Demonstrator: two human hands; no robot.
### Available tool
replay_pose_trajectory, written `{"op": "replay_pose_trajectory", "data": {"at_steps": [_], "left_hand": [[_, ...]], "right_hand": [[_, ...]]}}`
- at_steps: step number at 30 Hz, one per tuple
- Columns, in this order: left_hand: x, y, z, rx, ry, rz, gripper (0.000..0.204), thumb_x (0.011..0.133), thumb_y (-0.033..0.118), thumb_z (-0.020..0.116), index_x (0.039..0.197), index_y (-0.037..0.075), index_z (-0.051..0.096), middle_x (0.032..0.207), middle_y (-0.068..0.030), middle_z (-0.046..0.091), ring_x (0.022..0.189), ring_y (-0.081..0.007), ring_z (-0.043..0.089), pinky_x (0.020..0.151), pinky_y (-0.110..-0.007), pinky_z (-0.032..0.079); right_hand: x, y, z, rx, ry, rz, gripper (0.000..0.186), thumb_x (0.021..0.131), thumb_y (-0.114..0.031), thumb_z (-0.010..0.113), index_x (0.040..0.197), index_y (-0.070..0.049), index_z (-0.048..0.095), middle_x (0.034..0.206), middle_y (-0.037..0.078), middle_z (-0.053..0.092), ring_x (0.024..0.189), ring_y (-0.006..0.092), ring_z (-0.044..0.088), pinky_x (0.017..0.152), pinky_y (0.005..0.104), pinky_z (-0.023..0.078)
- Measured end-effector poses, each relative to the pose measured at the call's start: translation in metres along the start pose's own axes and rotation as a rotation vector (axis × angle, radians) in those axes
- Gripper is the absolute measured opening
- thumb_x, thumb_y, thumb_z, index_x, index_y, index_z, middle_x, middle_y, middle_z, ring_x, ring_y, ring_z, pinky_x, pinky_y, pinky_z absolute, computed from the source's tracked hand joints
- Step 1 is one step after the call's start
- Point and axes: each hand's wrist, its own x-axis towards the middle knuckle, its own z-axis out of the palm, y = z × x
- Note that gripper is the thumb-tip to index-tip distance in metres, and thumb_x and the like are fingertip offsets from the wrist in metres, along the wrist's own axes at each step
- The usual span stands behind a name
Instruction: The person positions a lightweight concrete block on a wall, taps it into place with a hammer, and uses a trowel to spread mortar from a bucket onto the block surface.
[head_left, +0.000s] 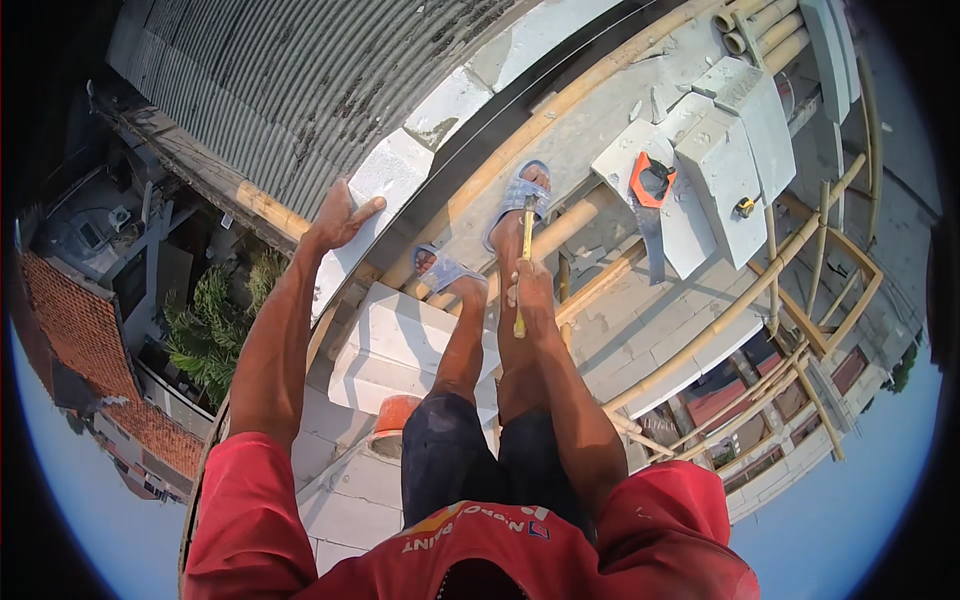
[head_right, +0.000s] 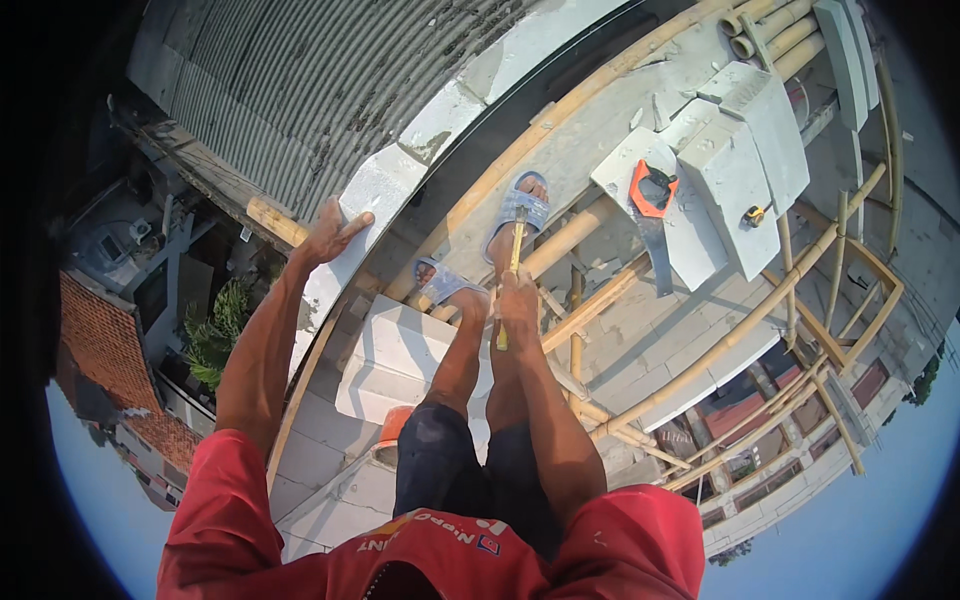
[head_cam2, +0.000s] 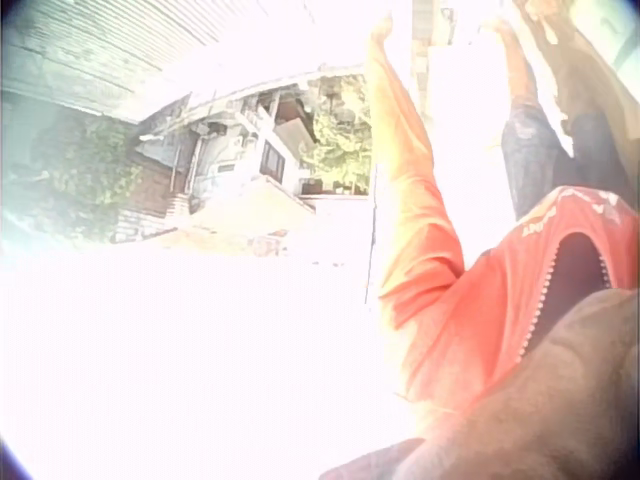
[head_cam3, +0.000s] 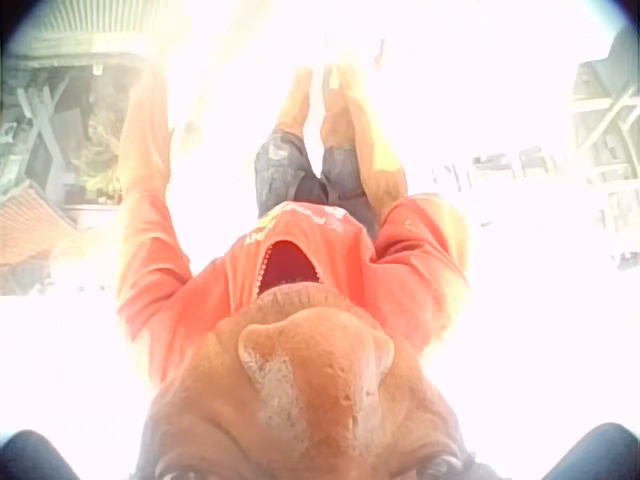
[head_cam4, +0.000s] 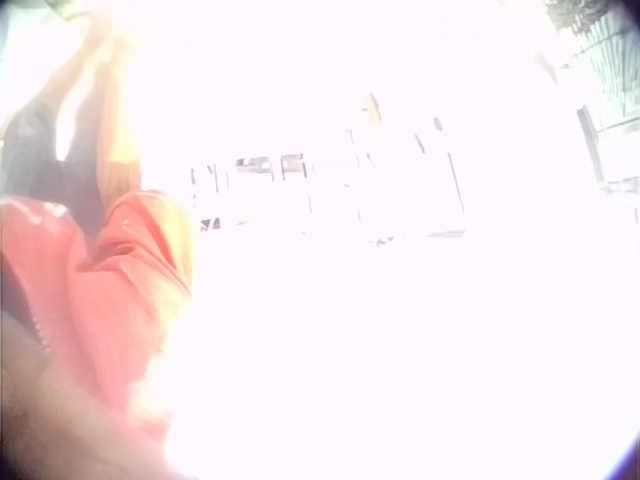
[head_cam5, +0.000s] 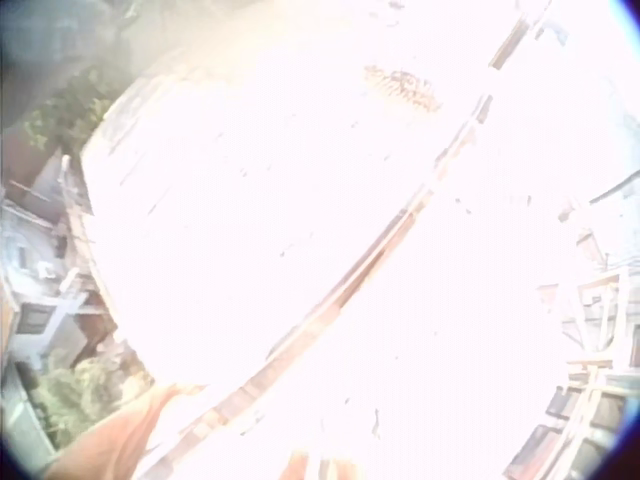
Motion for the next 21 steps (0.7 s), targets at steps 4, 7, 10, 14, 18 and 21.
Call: {"op": "replay_pose_trajectory", "data": {"at_steps": [4, 7, 10, 14, 18, 21], "left_hand": [[-0.005, -0.023, -0.011, 0.123, 0.051, -0.025, 0.083, 0.089, 0.057, 0.074, 0.132, -0.01, 0.052, 0.123, -0.0332, 0.06, 0.119, -0.0435, 0.058, 0.102, -0.048, 0.045], [0.005, -0.002, -0.008, -0.013, -0.044, 0.062, 0.084, 0.088, 0.054, 0.076, 0.135, -0.01, 0.05, 0.127, -0.0322, 0.06, 0.12, -0.0411, 0.058, 0.102, -0.047, 0.046], [-0.006, 0.009, -0.009, -0.013, -0.057, -0.009, 0.084, 0.088, 0.051, 0.077, 0.137, -0.011, 0.048, 0.129, -0.0299, 0.06, 0.123, -0.0377, 0.058, 0.103, -0.045, 0.045], [-0.009, 0.003, -0.012, 0.076, 0.047, -0.073, 0.084, 0.088, 0.049, 0.079, 0.14, -0.01, 0.047, 0.124, -0.0271, 0.064, 0.119, -0.0339, 0.06, 0.104, -0.044, 0.046], [0.017, 0.039, -0.005, -0.029, -0.136, -0.031, 0.082, 0.089, 0.05, 0.077, 0.138, -0.009, 0.048, 0.123, -0.0259, 0.064, 0.117, -0.0331, 0.06, 0.102, -0.043, 0.047], [-0.016, 0.013, -0.025, 0.042, -0.081, -0.103, 0.082, 0.09, 0.051, 0.076, 0.138, -0.009, 0.047, 0.124, -0.0252, 0.063, 0.117, -0.0313, 0.059, 0.102, -0.042, 0.046]], "right_hand": [[0.028, -0.062, -0.02, -0.099, -0.143, 0.443, 0.024, 0.099, -0.022, 0.055, 0.11, -0.002, 0.062, 0.069, 0.003, 0.056, 0.048, 0.0125, 0.054, 0.043, 0.0312, 0.042], [0.049, -0.043, -0.055, -0.295, -0.15, 0.362, 0.027, 0.099, -0.021, 0.056, 0.116, 0.0, 0.061, 0.07, 0.003, 0.058, 0.049, 0.0117, 0.053, 0.043, 0.031, 0.042], [0.066, -0.047, -0.056, -0.3, -0.137, 0.361, 0.028, 0.099, -0.021, 0.057, 0.118, -0.001, 0.061, 0.069, 0.002, 0.057, 0.048, 0.0112, 0.052, 0.043, 0.0302, 0.041], [0.128, -0.022, -0.053, -0.27, 0.008, 0.198, 0.026, 0.099, -0.021, 0.056, 0.117, -0.002, 0.061, 0.07, 0.002, 0.056, 0.048, 0.0111, 0.05, 0.042, 0.0296, 0.041], [0.236, -0.026, -0.096, -0.527, 0.153, 0.047, 0.035, 0.098, -0.022, 0.056, 0.124, 0.0, 0.06, 0.078, 0.009, 0.064, 0.057, 0.0182, 0.059, 0.053, 0.0364, 0.049], [0.254, -0.069, -0.045, -0.645, 0.116, 0.13, 0.05, 0.096, -0.026, 0.057, 0.134, 0.007, 0.052, 0.117, 0.037, 0.065, 0.111, 0.0506, 0.065, 0.096, 0.0534, 0.051]]}}
